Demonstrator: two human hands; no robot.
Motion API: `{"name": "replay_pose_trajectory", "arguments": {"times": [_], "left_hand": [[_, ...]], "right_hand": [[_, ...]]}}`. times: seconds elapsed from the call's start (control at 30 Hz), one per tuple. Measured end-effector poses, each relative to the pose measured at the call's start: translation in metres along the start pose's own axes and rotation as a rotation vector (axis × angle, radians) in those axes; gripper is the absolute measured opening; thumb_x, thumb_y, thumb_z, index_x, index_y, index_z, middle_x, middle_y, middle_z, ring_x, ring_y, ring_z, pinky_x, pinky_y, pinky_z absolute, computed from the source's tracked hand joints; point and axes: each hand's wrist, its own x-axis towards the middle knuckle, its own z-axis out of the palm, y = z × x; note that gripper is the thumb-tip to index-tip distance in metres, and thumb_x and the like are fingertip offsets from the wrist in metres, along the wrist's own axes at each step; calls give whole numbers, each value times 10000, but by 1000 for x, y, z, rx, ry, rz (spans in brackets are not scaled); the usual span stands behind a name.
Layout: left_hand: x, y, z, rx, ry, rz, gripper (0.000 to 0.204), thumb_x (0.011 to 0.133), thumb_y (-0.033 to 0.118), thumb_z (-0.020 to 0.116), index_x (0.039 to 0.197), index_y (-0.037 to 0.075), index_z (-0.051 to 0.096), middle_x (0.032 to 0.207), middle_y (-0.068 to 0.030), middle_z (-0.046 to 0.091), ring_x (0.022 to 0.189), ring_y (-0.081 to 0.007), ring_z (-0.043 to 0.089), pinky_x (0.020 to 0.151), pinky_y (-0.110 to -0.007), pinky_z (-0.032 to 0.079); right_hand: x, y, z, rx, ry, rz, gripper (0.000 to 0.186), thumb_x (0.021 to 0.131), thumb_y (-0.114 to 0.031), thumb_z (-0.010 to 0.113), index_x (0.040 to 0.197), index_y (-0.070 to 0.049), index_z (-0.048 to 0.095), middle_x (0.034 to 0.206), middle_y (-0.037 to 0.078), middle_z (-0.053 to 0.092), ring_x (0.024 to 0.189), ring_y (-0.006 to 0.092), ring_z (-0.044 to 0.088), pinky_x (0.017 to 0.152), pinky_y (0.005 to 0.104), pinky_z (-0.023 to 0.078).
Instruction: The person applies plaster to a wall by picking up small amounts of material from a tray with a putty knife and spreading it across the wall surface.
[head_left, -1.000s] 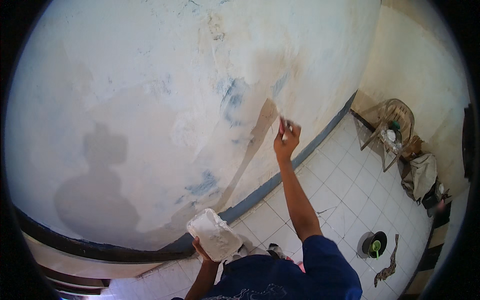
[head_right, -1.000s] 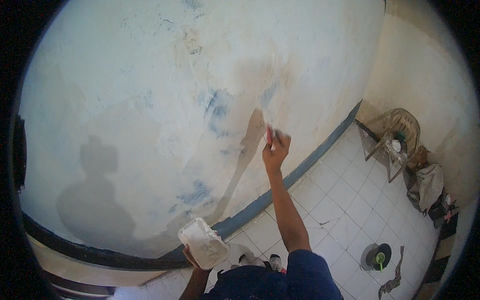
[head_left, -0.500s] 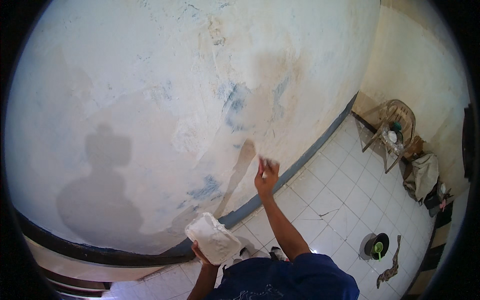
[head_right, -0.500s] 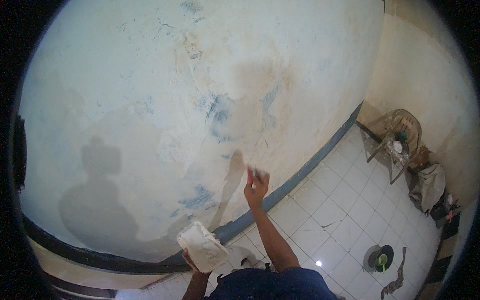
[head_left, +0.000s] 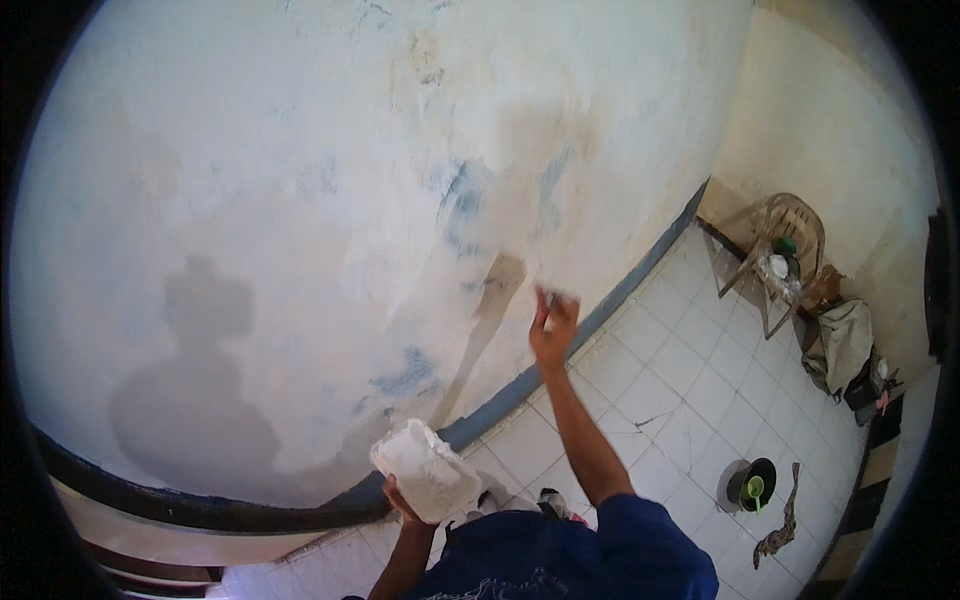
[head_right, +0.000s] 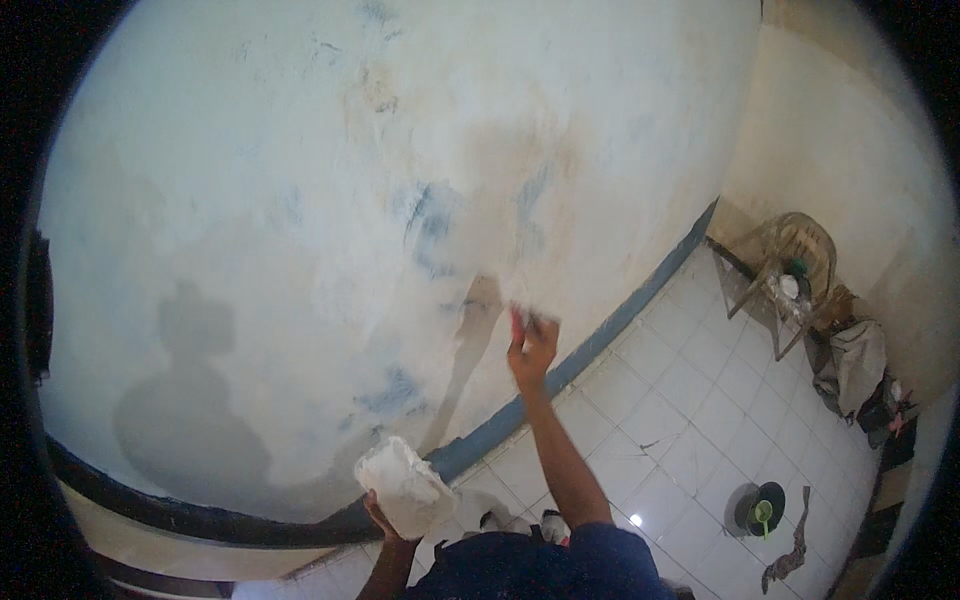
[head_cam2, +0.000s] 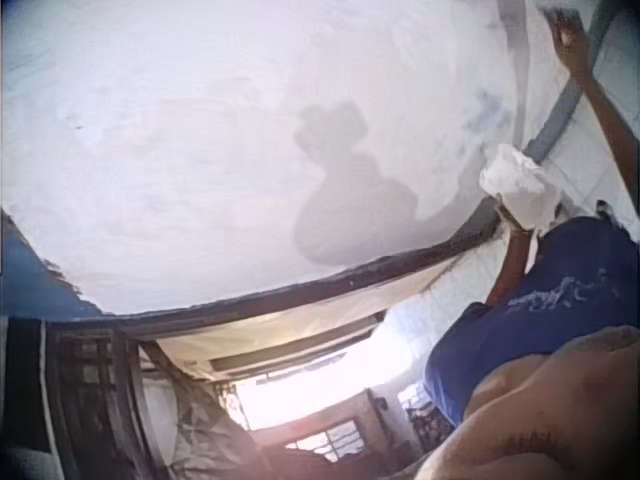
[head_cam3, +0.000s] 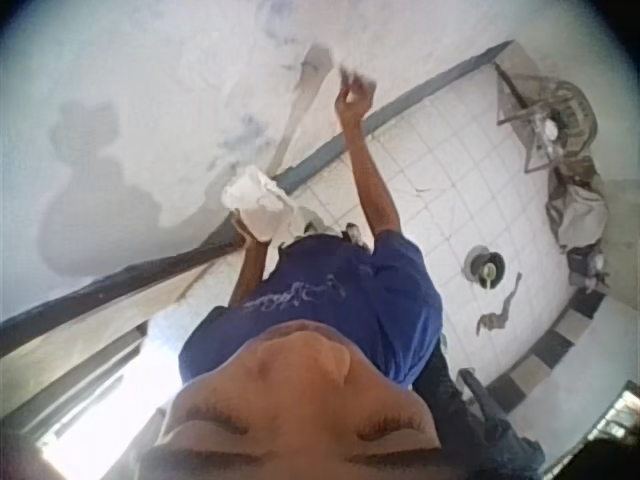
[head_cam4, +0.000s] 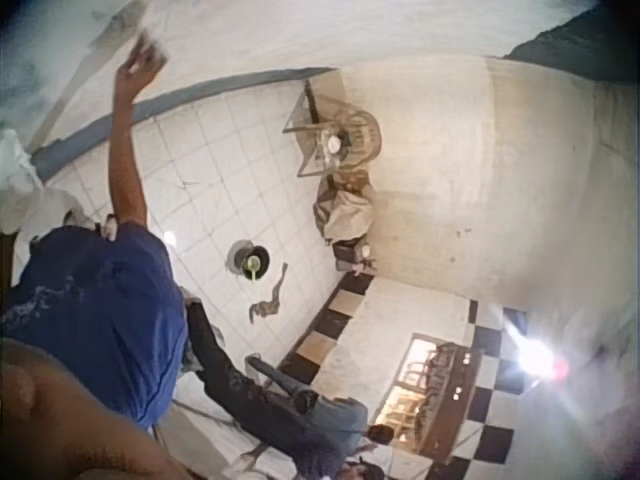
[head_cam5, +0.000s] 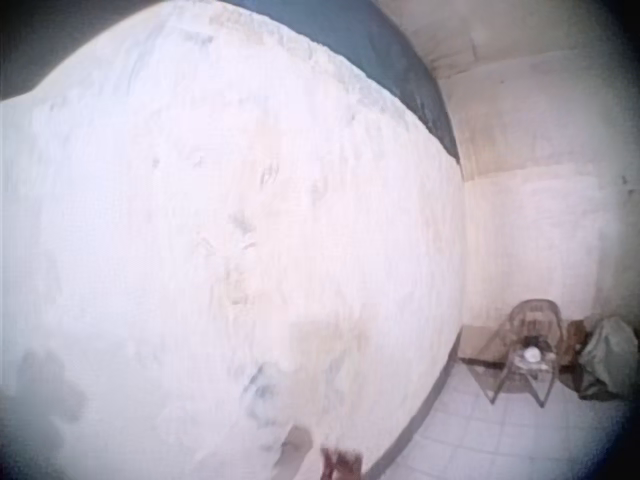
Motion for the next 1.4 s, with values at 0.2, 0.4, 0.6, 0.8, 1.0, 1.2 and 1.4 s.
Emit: {"name": "replay_pose_trajectory", "arguments": {"times": [0.2,0.4,0.6,0.8,1.0,1.2,1.4], "left_hand": [[2,-2,3,26,1,27,902,752,664,540,1460,139,347,1348,-161,497,1183,-380,531,953,-560,465],[2,-2,4,-36,-22,5,905,763,669,529,1466,131,340,1347,-193,492,1185,-409,523,971,-585,440],[2,-2,11,-132,-189,-104,962,751,712,555,1478,128,318,1327,-270,476,1183,-466,500,989,-592,418],[6,-10,3,-137,-171,-168,989,737,727,564,1480,122,315,1364,-274,455,1189,-474,497,985,-600,419],[13,-9,-31,-96,-109,-108,1003,732,723,570,1482,112,307,1369,-284,448,1195,-477,493,989,-611,409],[11,-2,-23,-138,-102,-83,1019,720,713,584,1484,102,297,1352,-290,456,1184,-472,506,974,-604,429],[14,-5,-18,-126,-152,-115,990,723,671,599,1485,114,301,1349,-275,465,1176,-460,520,968,-603,438]], "right_hand": [[11,-13,27,39,-156,33,420,638,65,622,1034,-43,707,1052,146,631,908,352,555,806,427,461],[-87,-65,-1,258,-230,-28,396,668,92,551,1015,-18,704,966,144,602,875,320,563,745,375,484],[28,-55,7,35,66,7,310,741,54,615,1032,-10,701,972,135,606,852,322,565,687,372,472],[24,-27,50,154,-12,118,365,703,43,648,1064,-15,656,944,147,553,810,341,522,738,388,450],[-103,-100,12,266,-306,-80,396,599,46,656,992,3,686,1133,135,641,1010,346,620,793,433,532],[32,-76,-8,-26,-74,-48,247,814,35,633,1029,-36,732,896,141,611,763,322,600,670,375,489],[159,-54,26,190,193,-213,303,668,97,645,942,-21,696,962,144,612,852,347,556,711,418,463]]}}
